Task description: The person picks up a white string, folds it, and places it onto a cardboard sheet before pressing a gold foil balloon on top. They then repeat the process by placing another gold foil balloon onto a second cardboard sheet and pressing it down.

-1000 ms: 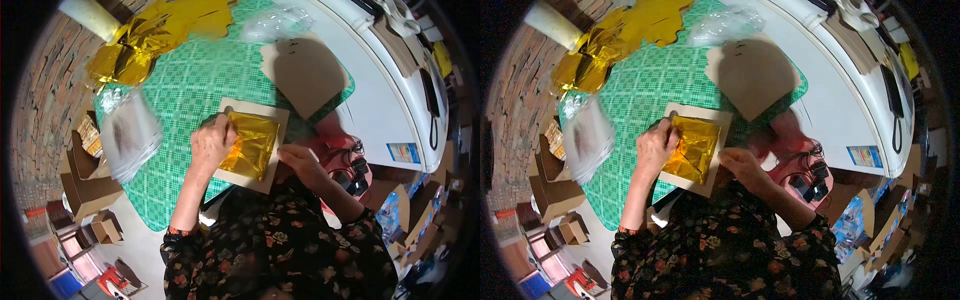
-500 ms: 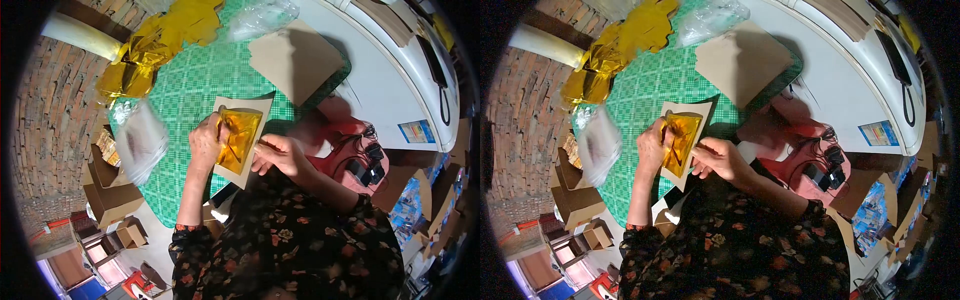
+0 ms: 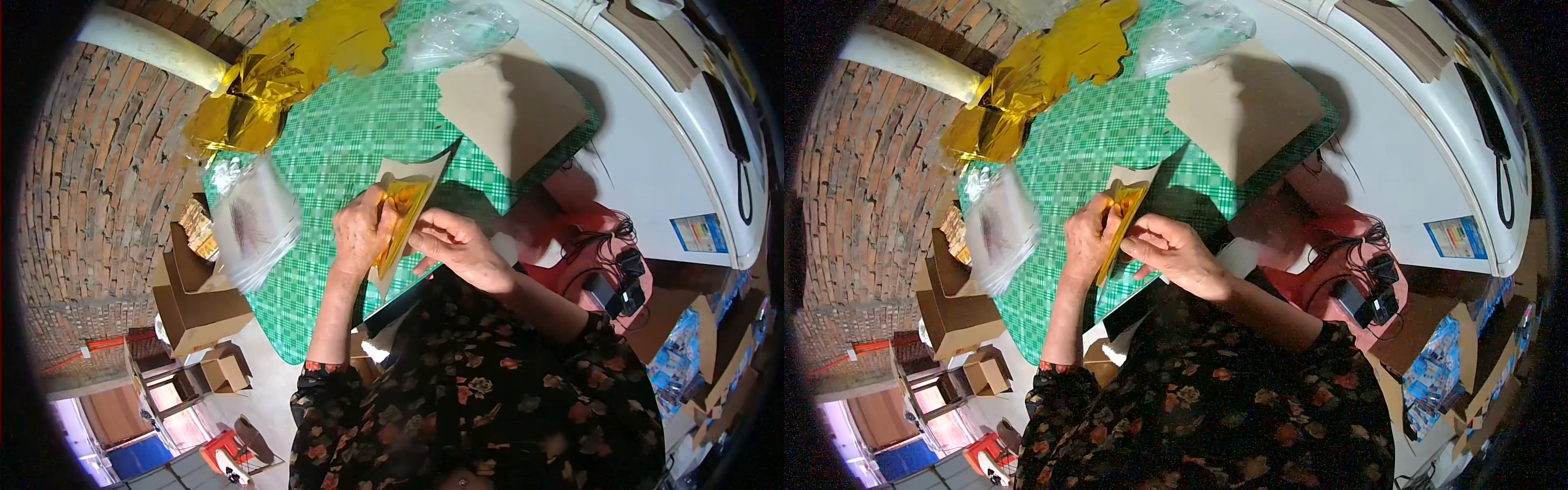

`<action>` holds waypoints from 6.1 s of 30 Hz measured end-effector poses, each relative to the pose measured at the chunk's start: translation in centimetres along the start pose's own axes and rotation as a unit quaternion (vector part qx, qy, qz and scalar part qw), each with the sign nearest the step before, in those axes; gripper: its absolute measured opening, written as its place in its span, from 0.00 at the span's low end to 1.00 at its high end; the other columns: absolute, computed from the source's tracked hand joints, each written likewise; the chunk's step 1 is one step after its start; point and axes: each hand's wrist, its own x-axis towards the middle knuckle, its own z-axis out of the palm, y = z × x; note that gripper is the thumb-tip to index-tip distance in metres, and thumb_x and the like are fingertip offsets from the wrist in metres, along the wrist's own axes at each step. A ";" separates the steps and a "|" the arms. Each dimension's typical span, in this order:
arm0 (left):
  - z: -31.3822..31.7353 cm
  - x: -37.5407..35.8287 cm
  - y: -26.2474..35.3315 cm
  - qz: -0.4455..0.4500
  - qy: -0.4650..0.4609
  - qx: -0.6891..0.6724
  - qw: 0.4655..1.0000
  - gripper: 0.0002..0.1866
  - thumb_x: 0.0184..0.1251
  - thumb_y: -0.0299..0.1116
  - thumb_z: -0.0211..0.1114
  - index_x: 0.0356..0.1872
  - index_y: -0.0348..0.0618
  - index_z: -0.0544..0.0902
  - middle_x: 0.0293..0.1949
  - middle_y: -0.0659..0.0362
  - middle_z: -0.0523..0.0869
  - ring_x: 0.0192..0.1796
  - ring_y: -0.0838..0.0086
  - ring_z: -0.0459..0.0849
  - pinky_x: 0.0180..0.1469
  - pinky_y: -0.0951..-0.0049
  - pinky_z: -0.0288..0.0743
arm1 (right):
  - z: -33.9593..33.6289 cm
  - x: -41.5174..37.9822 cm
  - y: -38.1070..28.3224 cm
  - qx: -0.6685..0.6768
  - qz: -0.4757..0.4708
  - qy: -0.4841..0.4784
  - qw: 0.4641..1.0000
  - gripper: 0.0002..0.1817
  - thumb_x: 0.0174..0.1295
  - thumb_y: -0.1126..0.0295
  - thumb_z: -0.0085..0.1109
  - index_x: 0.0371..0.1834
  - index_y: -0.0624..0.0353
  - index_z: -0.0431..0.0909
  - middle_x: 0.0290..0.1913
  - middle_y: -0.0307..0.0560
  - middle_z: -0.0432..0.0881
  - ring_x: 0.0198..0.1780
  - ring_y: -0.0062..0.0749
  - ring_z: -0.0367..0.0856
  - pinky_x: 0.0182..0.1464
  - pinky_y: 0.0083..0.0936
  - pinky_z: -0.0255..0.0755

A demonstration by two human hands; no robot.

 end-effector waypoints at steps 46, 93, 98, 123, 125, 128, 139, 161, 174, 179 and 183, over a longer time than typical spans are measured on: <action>1.0 0.0 -0.1 0.042 0.043 0.054 0.997 0.08 0.69 0.34 0.70 0.42 0.43 0.83 0.28 0.56 0.87 0.28 0.58 0.88 0.31 0.59 0.82 | -0.6 -10.0 2.0 -0.339 0.010 0.188 0.922 0.28 0.75 0.71 0.67 0.76 0.61 0.72 0.41 0.51 0.90 0.38 0.31 0.90 0.44 0.31 0.83; 0.2 0.2 1.9 0.004 -0.013 0.070 0.997 0.17 0.67 0.41 0.77 0.41 0.41 0.80 0.32 0.52 0.88 0.34 0.56 0.91 0.37 0.57 0.85 | -0.1 -7.8 1.6 -0.328 -0.013 0.184 0.927 0.15 0.79 0.67 0.60 0.60 0.67 0.82 0.45 0.50 0.85 0.45 0.32 0.83 0.50 0.31 0.77; -0.1 0.1 1.6 -0.002 -0.027 0.055 0.998 0.18 0.71 0.44 0.75 0.51 0.43 0.82 0.33 0.52 0.89 0.34 0.54 0.91 0.38 0.56 0.84 | -0.3 -6.7 1.7 -0.388 -0.006 0.190 0.902 0.13 0.79 0.66 0.61 0.41 0.67 0.82 0.33 0.47 0.81 0.35 0.29 0.79 0.42 0.31 0.74; -0.6 -2.5 7.6 0.043 -0.048 0.020 0.998 0.31 0.56 0.43 0.83 0.57 0.37 0.82 0.46 0.48 0.85 0.49 0.50 0.88 0.49 0.53 0.86 | -0.7 -6.6 4.8 -0.230 0.033 0.138 0.963 0.12 0.81 0.73 0.57 0.45 0.72 0.86 0.40 0.46 0.91 0.43 0.27 0.90 0.50 0.25 0.84; -0.6 -2.7 7.5 0.042 -0.041 0.022 0.998 0.31 0.56 0.43 0.83 0.57 0.36 0.83 0.45 0.48 0.85 0.49 0.51 0.88 0.49 0.53 0.86 | -0.6 -6.6 5.0 -0.253 0.022 0.148 0.956 0.11 0.81 0.73 0.59 0.45 0.71 0.86 0.38 0.45 0.90 0.41 0.26 0.89 0.49 0.24 0.84; -0.5 -2.9 7.2 0.054 -0.032 0.014 0.998 0.31 0.57 0.44 0.82 0.57 0.35 0.84 0.44 0.48 0.85 0.49 0.51 0.89 0.50 0.53 0.87 | -0.5 -7.1 5.1 -0.288 0.012 0.180 0.940 0.07 0.79 0.74 0.62 0.45 0.67 0.86 0.37 0.42 0.89 0.39 0.23 0.87 0.46 0.22 0.81; -0.3 -3.2 6.9 0.075 -0.025 0.011 0.997 0.28 0.58 0.44 0.81 0.54 0.35 0.85 0.41 0.50 0.84 0.46 0.53 0.87 0.48 0.54 0.87 | -0.8 -10.7 2.4 -0.389 -0.024 0.259 0.883 0.04 0.73 0.77 0.64 0.48 0.61 0.82 0.36 0.40 0.84 0.36 0.20 0.81 0.41 0.22 0.77; 0.3 -3.6 7.3 0.071 0.000 0.036 0.997 0.27 0.58 0.40 0.79 0.55 0.35 0.84 0.41 0.50 0.84 0.46 0.54 0.87 0.49 0.54 0.85 | -3.4 -12.5 -10.3 -0.451 -0.418 0.498 0.611 0.08 0.68 0.75 0.51 0.47 0.64 0.77 0.43 0.42 0.76 0.49 0.30 0.75 0.53 0.31 0.71; -1.0 -6.2 7.2 0.040 0.019 0.027 0.999 0.27 0.59 0.39 0.80 0.58 0.40 0.85 0.55 0.50 0.83 0.56 0.54 0.80 0.59 0.52 0.74 | -12.7 -1.1 -8.9 -0.494 -0.235 0.439 0.712 0.16 0.74 0.70 0.61 0.62 0.59 0.82 0.41 0.42 0.83 0.38 0.26 0.81 0.40 0.27 0.78; -1.8 -7.1 5.5 0.010 0.055 0.009 0.998 0.31 0.61 0.42 0.80 0.64 0.42 0.83 0.67 0.46 0.79 0.68 0.48 0.78 0.68 0.48 0.72 | -10.8 -3.4 -8.5 -0.600 -0.162 0.465 0.630 0.21 0.72 0.74 0.65 0.68 0.56 0.79 0.44 0.48 0.84 0.46 0.37 0.85 0.50 0.34 0.81; -2.2 -6.4 3.4 -0.015 0.047 0.042 0.998 0.36 0.66 0.49 0.78 0.71 0.41 0.79 0.76 0.43 0.73 0.79 0.42 0.69 0.78 0.43 0.64 | -8.6 -5.6 -5.0 -0.615 -0.219 0.374 0.659 0.18 0.71 0.76 0.66 0.63 0.58 0.82 0.43 0.50 0.84 0.43 0.37 0.85 0.47 0.34 0.81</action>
